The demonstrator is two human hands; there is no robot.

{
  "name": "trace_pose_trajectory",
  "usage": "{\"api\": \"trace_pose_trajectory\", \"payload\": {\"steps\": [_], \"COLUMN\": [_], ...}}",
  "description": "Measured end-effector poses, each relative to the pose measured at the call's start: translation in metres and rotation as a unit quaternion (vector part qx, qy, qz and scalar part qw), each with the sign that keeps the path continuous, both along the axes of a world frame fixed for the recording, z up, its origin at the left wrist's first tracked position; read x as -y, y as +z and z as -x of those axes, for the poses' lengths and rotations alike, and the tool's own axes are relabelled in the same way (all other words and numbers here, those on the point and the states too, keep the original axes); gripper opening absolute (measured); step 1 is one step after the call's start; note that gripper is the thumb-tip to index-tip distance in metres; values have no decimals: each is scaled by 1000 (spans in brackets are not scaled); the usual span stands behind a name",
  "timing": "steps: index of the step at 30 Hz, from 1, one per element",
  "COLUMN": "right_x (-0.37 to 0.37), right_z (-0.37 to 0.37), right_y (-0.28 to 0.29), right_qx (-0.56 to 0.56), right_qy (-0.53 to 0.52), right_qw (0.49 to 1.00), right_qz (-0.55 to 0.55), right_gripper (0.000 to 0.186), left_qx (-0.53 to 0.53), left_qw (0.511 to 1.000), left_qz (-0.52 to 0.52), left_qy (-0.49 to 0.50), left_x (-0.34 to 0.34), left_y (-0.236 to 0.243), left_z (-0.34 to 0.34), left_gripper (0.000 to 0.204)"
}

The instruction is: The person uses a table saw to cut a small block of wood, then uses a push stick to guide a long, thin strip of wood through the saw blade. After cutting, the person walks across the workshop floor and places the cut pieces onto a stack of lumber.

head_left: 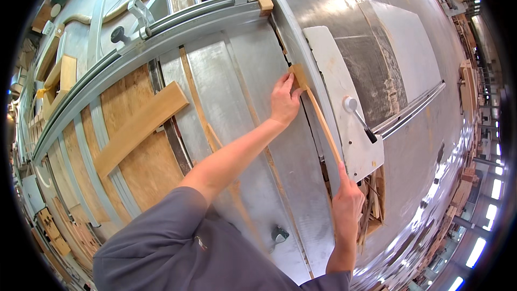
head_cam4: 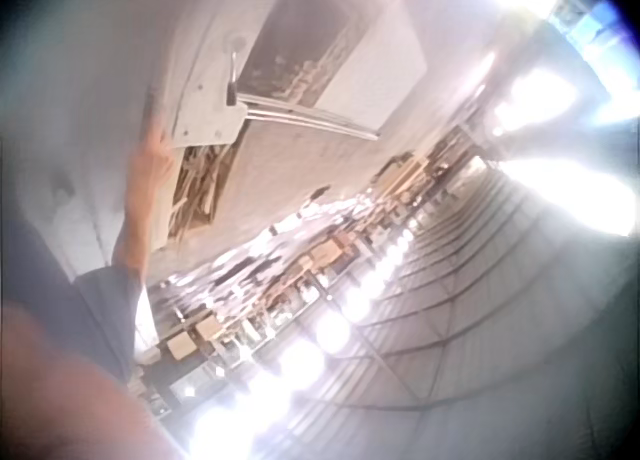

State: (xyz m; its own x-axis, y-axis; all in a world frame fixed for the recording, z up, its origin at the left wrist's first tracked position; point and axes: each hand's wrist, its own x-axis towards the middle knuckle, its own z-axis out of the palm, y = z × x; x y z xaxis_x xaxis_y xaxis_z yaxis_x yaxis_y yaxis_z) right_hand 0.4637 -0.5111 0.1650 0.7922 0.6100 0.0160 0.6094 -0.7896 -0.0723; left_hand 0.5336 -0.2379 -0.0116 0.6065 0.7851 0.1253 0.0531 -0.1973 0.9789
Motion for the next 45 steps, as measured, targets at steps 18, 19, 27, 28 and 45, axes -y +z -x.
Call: {"api": "trace_pose_trajectory", "payload": {"steps": [18,19,27,28,45], "right_x": [-13,-13,-28,-29,-57], "right_z": [-14,-16,-24,-25,-41], "right_y": [-54,-54,-55,-54,-31], "right_qx": [17,25,20,21,-1], "right_qy": [26,25,27,32,54], "right_qw": [999,999,999,999,998], "right_qz": [-18,-18,7,10,26], "right_gripper": [80,80,82,82,81], "left_qx": [-6,-12,-71,-71,-22], "left_qw": [997,997,996,996,995], "left_qz": [-76,-75,-61,-61,-53], "left_qy": [-3,-1,-6,-5,-78], "left_x": [-28,-26,-37,-38,-66], "left_y": [-7,-5,5,2,-4], "left_z": [-15,-20,-21,-21,-14], "left_gripper": [48,49,61,63,71]}}
